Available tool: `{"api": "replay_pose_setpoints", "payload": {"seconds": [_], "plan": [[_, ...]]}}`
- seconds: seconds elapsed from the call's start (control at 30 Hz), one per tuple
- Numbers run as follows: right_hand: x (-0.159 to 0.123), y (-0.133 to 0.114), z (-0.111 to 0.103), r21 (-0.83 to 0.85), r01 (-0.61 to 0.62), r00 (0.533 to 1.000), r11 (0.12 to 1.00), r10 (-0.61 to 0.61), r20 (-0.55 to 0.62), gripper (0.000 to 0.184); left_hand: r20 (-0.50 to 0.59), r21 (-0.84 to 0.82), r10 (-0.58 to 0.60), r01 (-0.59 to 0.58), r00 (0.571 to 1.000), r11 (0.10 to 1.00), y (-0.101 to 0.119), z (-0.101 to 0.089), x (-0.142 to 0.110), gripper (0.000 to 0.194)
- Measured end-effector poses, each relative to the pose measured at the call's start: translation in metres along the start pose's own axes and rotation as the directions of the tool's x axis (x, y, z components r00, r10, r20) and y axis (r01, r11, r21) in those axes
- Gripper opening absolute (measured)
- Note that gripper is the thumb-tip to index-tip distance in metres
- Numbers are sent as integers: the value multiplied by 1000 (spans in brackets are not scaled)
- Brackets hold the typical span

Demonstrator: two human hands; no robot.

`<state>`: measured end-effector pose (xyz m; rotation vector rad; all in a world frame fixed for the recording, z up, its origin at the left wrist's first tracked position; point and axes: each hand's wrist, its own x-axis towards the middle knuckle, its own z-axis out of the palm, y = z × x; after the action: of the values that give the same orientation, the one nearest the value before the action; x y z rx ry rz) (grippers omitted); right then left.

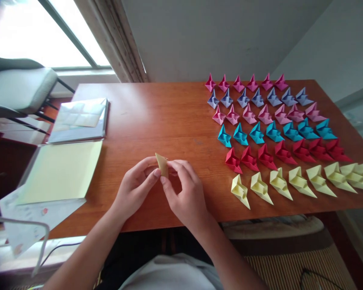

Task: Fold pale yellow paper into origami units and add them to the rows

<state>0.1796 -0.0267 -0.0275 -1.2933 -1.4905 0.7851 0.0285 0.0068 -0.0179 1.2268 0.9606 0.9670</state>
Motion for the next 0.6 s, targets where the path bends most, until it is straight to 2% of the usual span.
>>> {"api": "replay_pose_setpoints", "payload": {"seconds": [0.23,0.6], "plan": [[4,4,-4,9,-2,998,1000,1,62,21,4,12,-23,23,1000,1000,-1,-1,1,27],[4,6,-2,3,-14,998,1000,13,53,21,1,46,-46,46,999,998,-2,-1,1,29]]}}
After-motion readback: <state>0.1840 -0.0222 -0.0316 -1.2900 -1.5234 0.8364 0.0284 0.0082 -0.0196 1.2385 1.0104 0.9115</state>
